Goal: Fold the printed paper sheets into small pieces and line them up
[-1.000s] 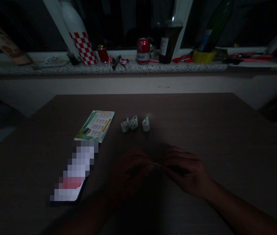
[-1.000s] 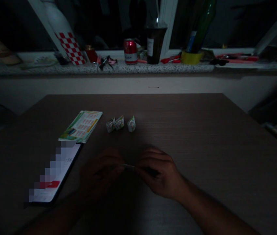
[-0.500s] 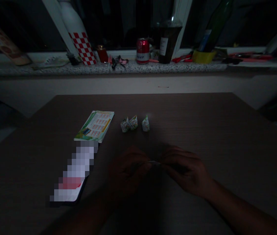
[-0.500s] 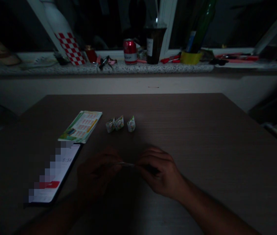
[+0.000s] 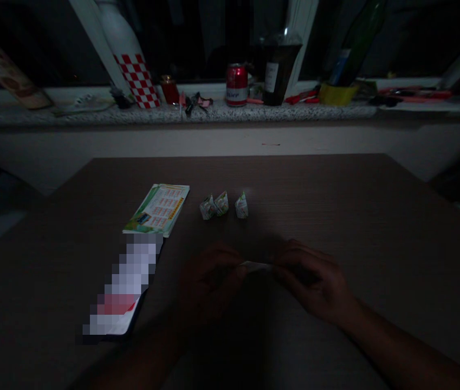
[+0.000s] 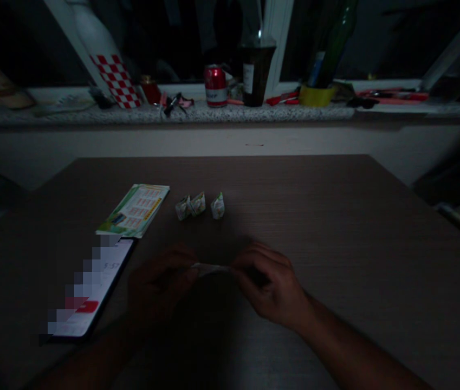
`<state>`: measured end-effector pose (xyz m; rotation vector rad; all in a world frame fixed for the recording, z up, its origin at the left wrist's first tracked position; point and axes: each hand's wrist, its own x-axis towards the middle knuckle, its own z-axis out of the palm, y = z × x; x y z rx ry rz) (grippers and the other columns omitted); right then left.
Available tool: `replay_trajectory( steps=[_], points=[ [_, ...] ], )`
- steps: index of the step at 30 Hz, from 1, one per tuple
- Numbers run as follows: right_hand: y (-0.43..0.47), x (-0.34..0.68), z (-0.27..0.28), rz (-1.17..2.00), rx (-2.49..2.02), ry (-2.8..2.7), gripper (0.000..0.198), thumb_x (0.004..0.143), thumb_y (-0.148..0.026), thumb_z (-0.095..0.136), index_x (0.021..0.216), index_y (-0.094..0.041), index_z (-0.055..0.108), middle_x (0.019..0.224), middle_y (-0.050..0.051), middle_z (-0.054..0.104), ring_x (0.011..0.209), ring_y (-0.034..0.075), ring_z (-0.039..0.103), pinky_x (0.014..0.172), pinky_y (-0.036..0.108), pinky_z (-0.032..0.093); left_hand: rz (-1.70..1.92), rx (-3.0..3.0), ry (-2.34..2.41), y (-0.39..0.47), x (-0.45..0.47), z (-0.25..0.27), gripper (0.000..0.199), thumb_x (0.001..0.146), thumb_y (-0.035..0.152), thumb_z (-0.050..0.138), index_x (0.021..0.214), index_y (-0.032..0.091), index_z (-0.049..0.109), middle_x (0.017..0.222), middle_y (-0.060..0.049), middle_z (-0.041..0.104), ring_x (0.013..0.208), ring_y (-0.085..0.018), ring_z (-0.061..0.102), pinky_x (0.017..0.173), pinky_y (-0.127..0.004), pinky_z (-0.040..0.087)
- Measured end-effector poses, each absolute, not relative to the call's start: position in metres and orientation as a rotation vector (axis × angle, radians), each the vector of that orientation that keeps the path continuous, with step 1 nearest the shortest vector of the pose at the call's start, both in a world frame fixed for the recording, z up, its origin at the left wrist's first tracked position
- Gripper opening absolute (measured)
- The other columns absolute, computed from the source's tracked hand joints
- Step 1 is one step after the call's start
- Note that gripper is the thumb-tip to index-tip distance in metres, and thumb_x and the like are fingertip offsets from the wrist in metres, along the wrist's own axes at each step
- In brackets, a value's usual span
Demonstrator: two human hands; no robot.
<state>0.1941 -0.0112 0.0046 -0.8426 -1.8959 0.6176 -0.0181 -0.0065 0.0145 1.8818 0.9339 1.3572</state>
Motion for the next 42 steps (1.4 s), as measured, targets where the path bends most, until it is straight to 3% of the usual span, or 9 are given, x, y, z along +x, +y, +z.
replay_trajectory(
  steps=[14, 21, 26, 32, 38, 42],
  points=[
    [-0.013, 0.196, 0.013, 0.484, -0.919, -1.831, 0.010, 0.084, -0.010, 0.060, 0.088, -0.018, 0.064, 0.076, 0.005, 0.067, 0.070, 0.017, 0.063, 0.061, 0.030, 0.051, 1.281, 1.825, 1.047, -0.004, -0.018, 0.011, 0.004, 0.078, 0.014, 0.065, 0.076, 0.018, 0.064, 0.074, -0.001, 0.064, 0.068, -0.013, 0.060, 0.062, -0.023, 0.047],
    [-0.012, 0.202, 0.005, 0.512, -0.997, -1.778, 0.018, 0.088, -0.013, 0.054, 0.103, -0.020, 0.063, 0.087, 0.005, 0.070, 0.076, 0.016, 0.067, 0.065, 0.026, 0.055, 1.124, 1.043, 1.066, 0.001, -0.016, 0.004, 0.017, 0.069, 0.029, 0.075, 0.072, 0.016, 0.064, 0.069, 0.000, 0.065, 0.063, -0.013, 0.061, 0.059, -0.025, 0.051],
    [-0.011, 0.201, 0.002, 0.478, -0.886, -1.870, 0.030, 0.084, -0.010, 0.059, 0.112, -0.021, 0.060, 0.094, 0.008, 0.071, 0.085, 0.019, 0.068, 0.070, 0.030, 0.058, 0.996, 0.769, 0.946, 0.004, -0.012, 0.000, 0.025, 0.063, 0.025, 0.081, 0.078, 0.015, 0.064, 0.073, -0.001, 0.068, 0.067, -0.015, 0.064, 0.065, -0.027, 0.052],
    [-0.009, 0.199, 0.004, 0.583, -0.715, -1.907, 0.029, 0.082, -0.007, 0.056, 0.108, -0.020, 0.062, 0.088, 0.008, 0.068, 0.080, 0.020, 0.066, 0.065, 0.034, 0.056, 0.931, 0.888, 0.905, 0.002, -0.010, -0.001, 0.025, 0.068, 0.021, 0.078, 0.090, 0.017, 0.065, 0.076, 0.002, 0.066, 0.067, -0.011, 0.062, 0.063, -0.022, 0.049],
    [-0.009, 0.200, 0.003, 0.584, -0.739, -1.880, 0.026, 0.082, -0.007, 0.058, 0.104, -0.020, 0.063, 0.085, 0.007, 0.069, 0.081, 0.021, 0.066, 0.070, 0.037, 0.055, 0.884, 1.255, 0.877, -0.001, -0.012, 0.009, 0.022, 0.081, 0.022, 0.065, 0.103, 0.020, 0.067, 0.101, -0.003, 0.070, 0.096, -0.017, 0.063, 0.084, -0.027, 0.049],
    [-0.010, 0.200, 0.003, 0.582, -0.798, -1.868, 0.024, 0.082, -0.009, 0.059, 0.104, -0.021, 0.063, 0.084, 0.006, 0.069, 0.079, 0.020, 0.067, 0.066, 0.034, 0.056, 0.848, 1.460, 0.857, -0.003, -0.016, 0.010, 0.023, 0.090, 0.032, 0.054, 0.104, 0.022, 0.069, 0.102, -0.004, 0.071, 0.099, -0.020, 0.063, 0.087, -0.032, 0.047]
  ],
)
